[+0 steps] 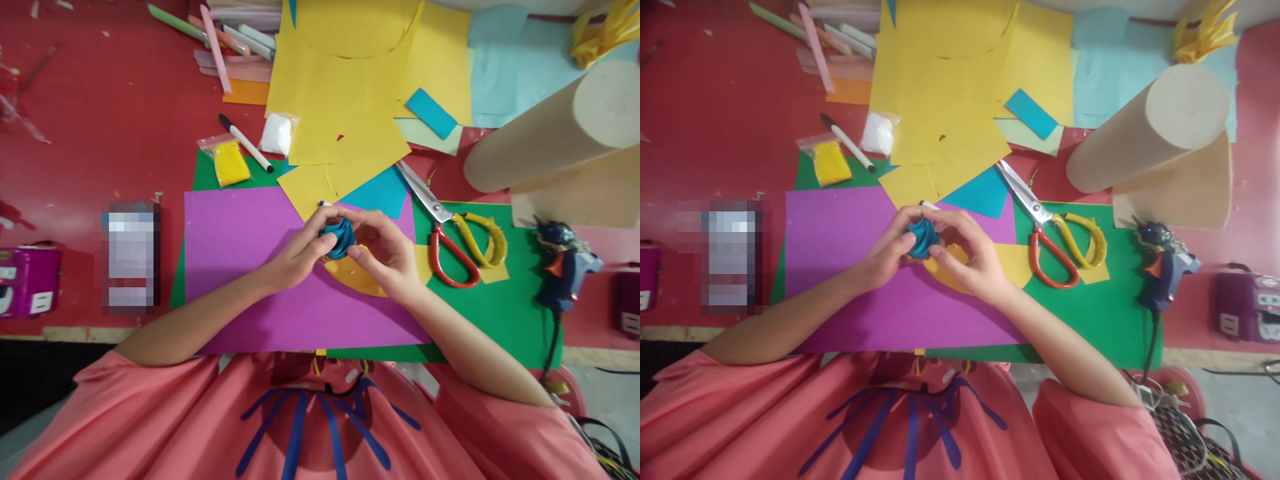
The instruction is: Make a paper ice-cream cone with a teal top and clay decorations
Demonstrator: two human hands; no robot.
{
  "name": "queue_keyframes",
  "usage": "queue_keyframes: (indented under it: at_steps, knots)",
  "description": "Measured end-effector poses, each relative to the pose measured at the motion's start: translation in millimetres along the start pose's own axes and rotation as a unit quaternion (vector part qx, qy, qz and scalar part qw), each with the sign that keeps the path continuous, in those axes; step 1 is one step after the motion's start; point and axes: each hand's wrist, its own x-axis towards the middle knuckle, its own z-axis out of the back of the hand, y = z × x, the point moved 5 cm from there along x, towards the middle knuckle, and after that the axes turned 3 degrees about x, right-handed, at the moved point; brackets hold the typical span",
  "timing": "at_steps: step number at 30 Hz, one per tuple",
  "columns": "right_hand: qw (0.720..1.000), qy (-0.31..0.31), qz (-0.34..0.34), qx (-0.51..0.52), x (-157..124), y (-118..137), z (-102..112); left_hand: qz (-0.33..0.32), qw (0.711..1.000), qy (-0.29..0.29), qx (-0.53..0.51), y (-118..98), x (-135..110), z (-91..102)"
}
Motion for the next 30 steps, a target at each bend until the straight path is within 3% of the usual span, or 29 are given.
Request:
queue_keyframes:
  at_steps: [10, 25, 30]
  knots:
    - [0.999, -0.033, -0.028, 0.009, -3.4, -3.0, -2.5, -0.024, 0.997, -0.009, 0.068, -5.7, -0.4, -2.7]
    - [0.999, -0.019, 0.023, -0.036, -4.9, -6.1, -1.8, -0.024, 0.999, 0.001, 0.029, -3.3, 1.1, -1.5]
    - [0.999, -0.036, 0.002, -0.033, -4.8, -8.5, -2.4, -0.004, 1.000, 0.000, 0.018, -2.8, 2.3, -1.6]
